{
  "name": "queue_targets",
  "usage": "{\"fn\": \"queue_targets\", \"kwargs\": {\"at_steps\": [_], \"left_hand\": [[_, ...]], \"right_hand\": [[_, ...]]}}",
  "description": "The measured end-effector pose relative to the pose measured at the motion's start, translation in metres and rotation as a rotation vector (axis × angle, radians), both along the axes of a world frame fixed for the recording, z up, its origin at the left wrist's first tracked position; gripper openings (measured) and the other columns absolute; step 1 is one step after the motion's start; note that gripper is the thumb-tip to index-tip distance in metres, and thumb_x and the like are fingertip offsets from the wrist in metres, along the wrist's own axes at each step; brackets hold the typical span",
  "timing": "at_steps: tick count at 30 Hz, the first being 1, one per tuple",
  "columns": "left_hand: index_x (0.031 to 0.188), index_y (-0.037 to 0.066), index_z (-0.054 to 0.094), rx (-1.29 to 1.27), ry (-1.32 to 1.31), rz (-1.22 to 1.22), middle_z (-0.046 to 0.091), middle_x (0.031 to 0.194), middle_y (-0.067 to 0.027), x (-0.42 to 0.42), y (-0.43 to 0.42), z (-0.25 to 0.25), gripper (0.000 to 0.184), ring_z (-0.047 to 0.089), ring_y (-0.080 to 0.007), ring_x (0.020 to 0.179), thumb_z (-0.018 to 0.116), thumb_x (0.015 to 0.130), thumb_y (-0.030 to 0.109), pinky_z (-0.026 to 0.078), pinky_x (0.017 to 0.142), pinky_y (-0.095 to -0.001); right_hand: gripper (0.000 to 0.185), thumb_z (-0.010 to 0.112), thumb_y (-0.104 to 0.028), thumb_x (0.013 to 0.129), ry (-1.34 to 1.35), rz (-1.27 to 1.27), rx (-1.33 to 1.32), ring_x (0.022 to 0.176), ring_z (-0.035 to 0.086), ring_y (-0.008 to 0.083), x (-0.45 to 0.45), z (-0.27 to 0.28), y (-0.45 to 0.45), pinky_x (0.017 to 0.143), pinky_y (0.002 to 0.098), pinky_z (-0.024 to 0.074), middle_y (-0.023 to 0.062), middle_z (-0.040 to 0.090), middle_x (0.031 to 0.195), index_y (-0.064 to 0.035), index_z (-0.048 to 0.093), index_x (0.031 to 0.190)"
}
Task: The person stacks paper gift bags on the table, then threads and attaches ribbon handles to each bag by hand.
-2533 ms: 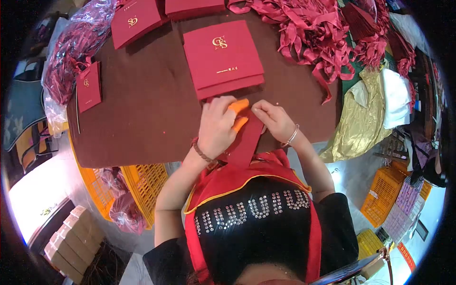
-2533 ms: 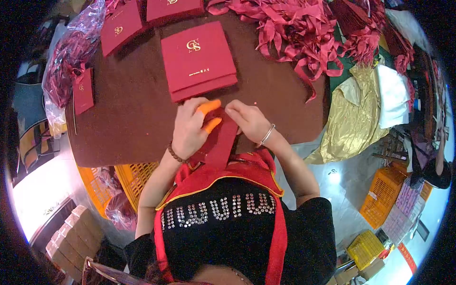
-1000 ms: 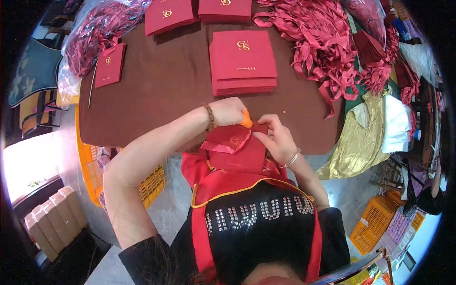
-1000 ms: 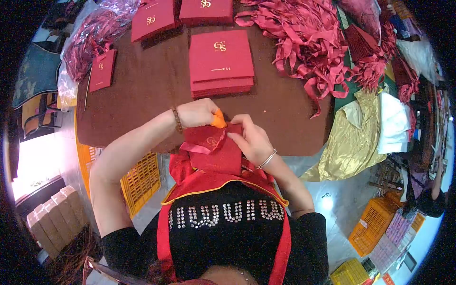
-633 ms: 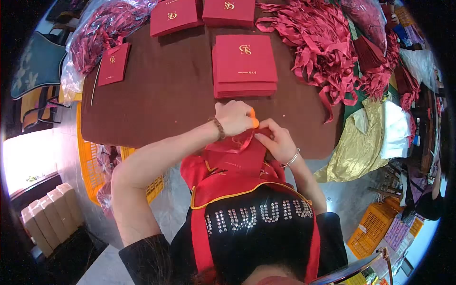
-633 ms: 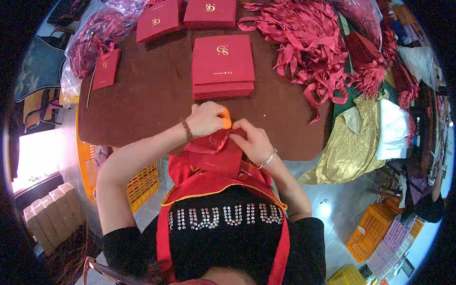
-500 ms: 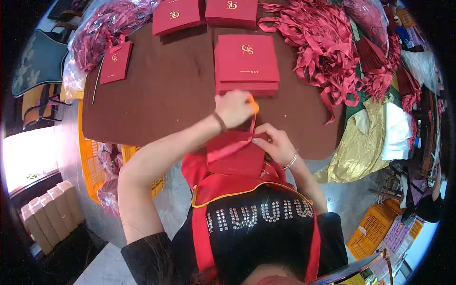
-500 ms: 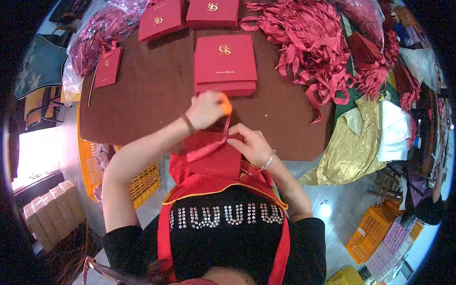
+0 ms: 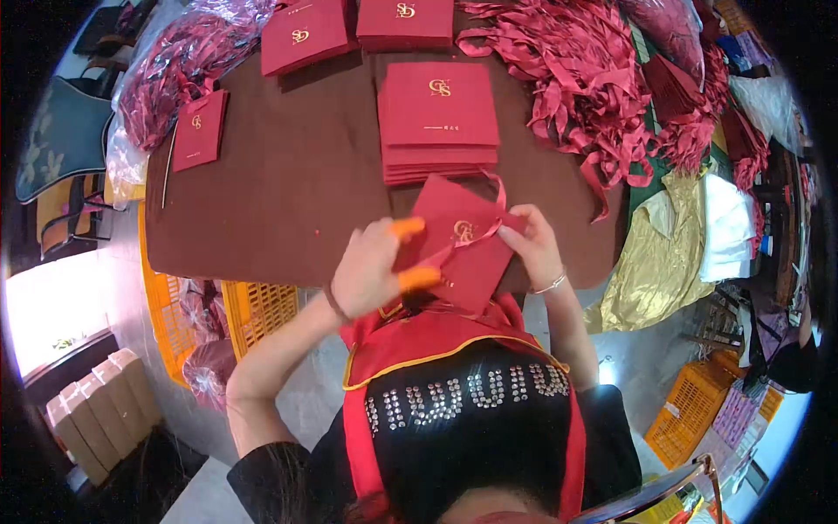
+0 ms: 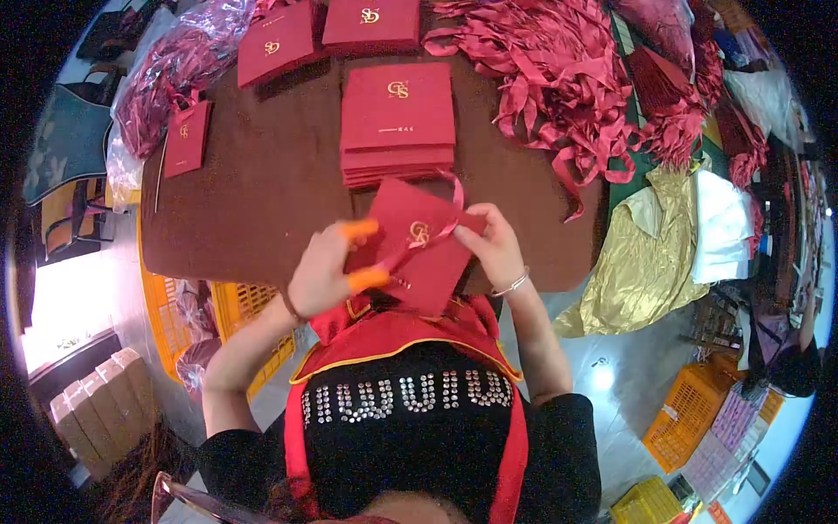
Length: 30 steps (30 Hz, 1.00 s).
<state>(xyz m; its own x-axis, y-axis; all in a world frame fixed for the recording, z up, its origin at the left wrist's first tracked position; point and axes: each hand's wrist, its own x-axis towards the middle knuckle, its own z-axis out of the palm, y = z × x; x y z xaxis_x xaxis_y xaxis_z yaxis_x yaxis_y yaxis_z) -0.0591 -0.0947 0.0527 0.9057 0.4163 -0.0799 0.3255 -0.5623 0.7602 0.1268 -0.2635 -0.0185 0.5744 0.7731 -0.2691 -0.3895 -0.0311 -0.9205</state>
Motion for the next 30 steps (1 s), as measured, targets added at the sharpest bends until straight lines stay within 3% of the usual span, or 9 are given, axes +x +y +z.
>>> {"fn": "queue_targets", "kwargs": {"at_steps": [4, 6, 8, 12, 18, 20, 21, 23, 30], "left_hand": [[0.097, 0.010, 0.058, 0.347, -0.042, -0.206, 0.051, 0.106, -0.0099, -0.026, -0.004, -0.020, 0.025, 0.043, -0.0313, 0.104, 0.066, 0.076, 0.021, 0.031, 0.086, -0.0403], [0.098, 0.009, 0.059, 0.358, -0.129, -0.170, 0.054, 0.101, -0.0098, -0.031, 0.006, -0.012, 0.021, 0.050, -0.0240, 0.095, 0.064, 0.078, 0.014, 0.038, 0.079, -0.0353], [0.104, 0.008, 0.057, -0.428, 0.049, 0.067, 0.056, 0.094, -0.0071, -0.036, 0.013, 0.001, 0.024, 0.054, -0.0149, 0.083, 0.062, 0.081, 0.008, 0.042, 0.068, -0.0271], [0.116, 0.005, 0.049, -0.980, 0.042, 0.084, 0.057, 0.078, -0.0010, -0.055, 0.036, -0.004, 0.038, 0.056, -0.0093, 0.066, 0.062, 0.080, 0.003, 0.043, 0.061, -0.0205], [0.114, 0.005, 0.052, -0.862, 0.119, 0.385, 0.059, 0.079, -0.0012, -0.065, 0.055, -0.005, 0.030, 0.054, -0.0058, 0.064, 0.057, 0.084, 0.007, 0.042, 0.055, -0.0179], [0.113, 0.005, 0.052, -0.703, -0.038, 0.407, 0.059, 0.080, -0.0014, -0.073, 0.063, -0.023, 0.029, 0.054, -0.0056, 0.065, 0.056, 0.084, 0.006, 0.042, 0.056, -0.0178], [0.113, 0.004, 0.052, -0.699, -0.041, 0.375, 0.059, 0.081, -0.0013, -0.078, 0.067, -0.026, 0.029, 0.053, -0.0056, 0.066, 0.056, 0.084, 0.005, 0.043, 0.057, -0.0179], [0.113, 0.004, 0.052, -0.740, -0.021, 0.412, 0.059, 0.081, -0.0010, -0.085, 0.069, -0.031, 0.029, 0.053, -0.0057, 0.066, 0.056, 0.084, 0.004, 0.042, 0.058, -0.0179], [0.102, 0.000, 0.055, -0.647, -0.116, 0.406, 0.059, 0.082, -0.0034, -0.084, 0.069, -0.031, 0.020, 0.056, -0.0084, 0.072, 0.057, 0.083, 0.003, 0.044, 0.064, -0.0218]], "right_hand": [[0.023, 0.062, -0.002, 0.081, 0.003, 0.070, -0.031, 0.082, 0.051, 0.0049, 0.008, 0.009, 0.004, 0.072, 0.0198, 0.0435, -0.0004, 0.054, 0.091, -0.0034, 0.050, 0.100], [0.023, 0.061, -0.002, 0.081, -0.009, 0.077, -0.044, 0.082, 0.052, 0.0051, 0.012, 0.005, 0.002, 0.072, 0.0198, 0.0436, -0.0005, 0.055, 0.091, -0.0034, 0.050, 0.100], [0.023, 0.061, -0.001, 0.081, -0.020, 0.086, -0.057, 0.081, 0.052, 0.0052, 0.015, 0.004, 0.000, 0.072, 0.0197, 0.0436, -0.0005, 0.055, 0.091, -0.0035, 0.050, 0.100], [0.023, 0.061, -0.002, 0.081, 0.045, 0.158, -0.073, 0.081, 0.052, 0.0054, 0.018, 0.006, -0.004, 0.072, 0.0199, 0.0439, -0.0008, 0.055, 0.091, -0.0042, 0.050, 0.102], [0.023, 0.061, -0.006, 0.081, 0.072, 0.279, -0.098, 0.078, 0.054, 0.0083, 0.011, 0.005, 0.004, 0.071, 0.0210, 0.0445, 0.0008, 0.057, 0.088, -0.0060, 0.052, 0.102], [0.022, 0.063, -0.006, 0.079, -0.667, 0.339, -0.435, 0.085, 0.056, 0.0128, 0.007, 0.011, 0.013, 0.075, 0.0261, 0.0458, 0.0026, 0.057, 0.095, -0.0073, 0.056, 0.100], [0.022, 0.063, -0.006, 0.079, -0.669, 0.344, -0.435, 0.085, 0.056, 0.0128, 0.003, 0.017, 0.015, 0.075, 0.0261, 0.0458, 0.0026, 0.057, 0.095, -0.0073, 0.056, 0.100], [0.024, 0.064, -0.008, 0.076, -1.327, 0.182, -0.392, 0.092, 0.054, 0.0226, -0.006, 0.032, 0.019, 0.077, 0.0325, 0.0447, 0.0071, 0.054, 0.103, -0.0091, 0.059, 0.100], [0.021, 0.062, -0.004, 0.075, -1.260, 0.224, -0.043, 0.092, 0.053, 0.0293, -0.010, 0.044, 0.054, 0.080, 0.0373, 0.0436, 0.0109, 0.056, 0.093, -0.0055, 0.060, 0.096]]}}
